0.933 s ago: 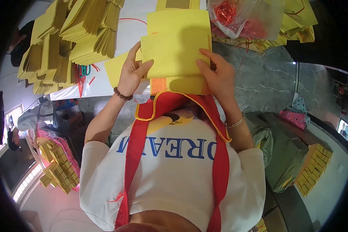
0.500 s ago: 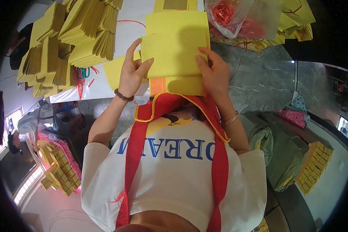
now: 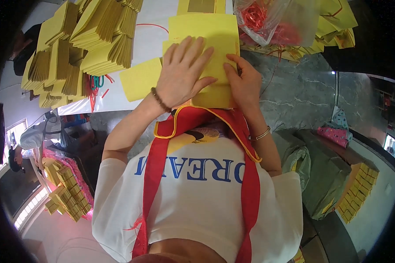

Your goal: The recorder is sorting and organizing stacks of yellow joss paper.

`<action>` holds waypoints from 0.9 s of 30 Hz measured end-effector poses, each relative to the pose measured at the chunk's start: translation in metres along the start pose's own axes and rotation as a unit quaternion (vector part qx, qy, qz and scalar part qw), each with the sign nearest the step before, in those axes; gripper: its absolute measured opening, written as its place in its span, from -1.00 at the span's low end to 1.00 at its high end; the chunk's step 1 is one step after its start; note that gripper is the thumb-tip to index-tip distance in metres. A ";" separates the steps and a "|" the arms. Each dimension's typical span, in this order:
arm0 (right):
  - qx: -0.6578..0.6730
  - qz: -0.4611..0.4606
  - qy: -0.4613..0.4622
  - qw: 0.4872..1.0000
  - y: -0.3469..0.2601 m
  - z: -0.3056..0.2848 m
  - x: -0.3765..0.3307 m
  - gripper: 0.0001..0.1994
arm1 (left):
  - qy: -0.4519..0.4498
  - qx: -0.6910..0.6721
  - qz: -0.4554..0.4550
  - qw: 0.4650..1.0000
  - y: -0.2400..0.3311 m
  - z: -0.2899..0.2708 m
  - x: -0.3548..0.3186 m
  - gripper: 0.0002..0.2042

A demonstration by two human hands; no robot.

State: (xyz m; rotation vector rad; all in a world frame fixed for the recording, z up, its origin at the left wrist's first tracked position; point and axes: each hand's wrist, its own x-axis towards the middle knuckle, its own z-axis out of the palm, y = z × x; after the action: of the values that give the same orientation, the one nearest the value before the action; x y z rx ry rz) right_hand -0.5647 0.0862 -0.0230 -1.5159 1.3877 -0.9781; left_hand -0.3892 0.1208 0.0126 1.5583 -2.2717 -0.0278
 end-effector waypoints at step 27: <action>0.041 -0.131 -0.169 0.976 0.012 -0.040 -0.035 -0.63 | 0.077 0.211 0.048 0.973 0.015 0.025 -0.016 -0.59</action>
State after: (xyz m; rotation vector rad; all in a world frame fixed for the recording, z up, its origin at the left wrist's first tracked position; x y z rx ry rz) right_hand -0.6091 0.1177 -0.0206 -1.7392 0.9140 -0.8696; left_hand -0.4052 0.1363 -0.0124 1.5758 -2.3251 0.6187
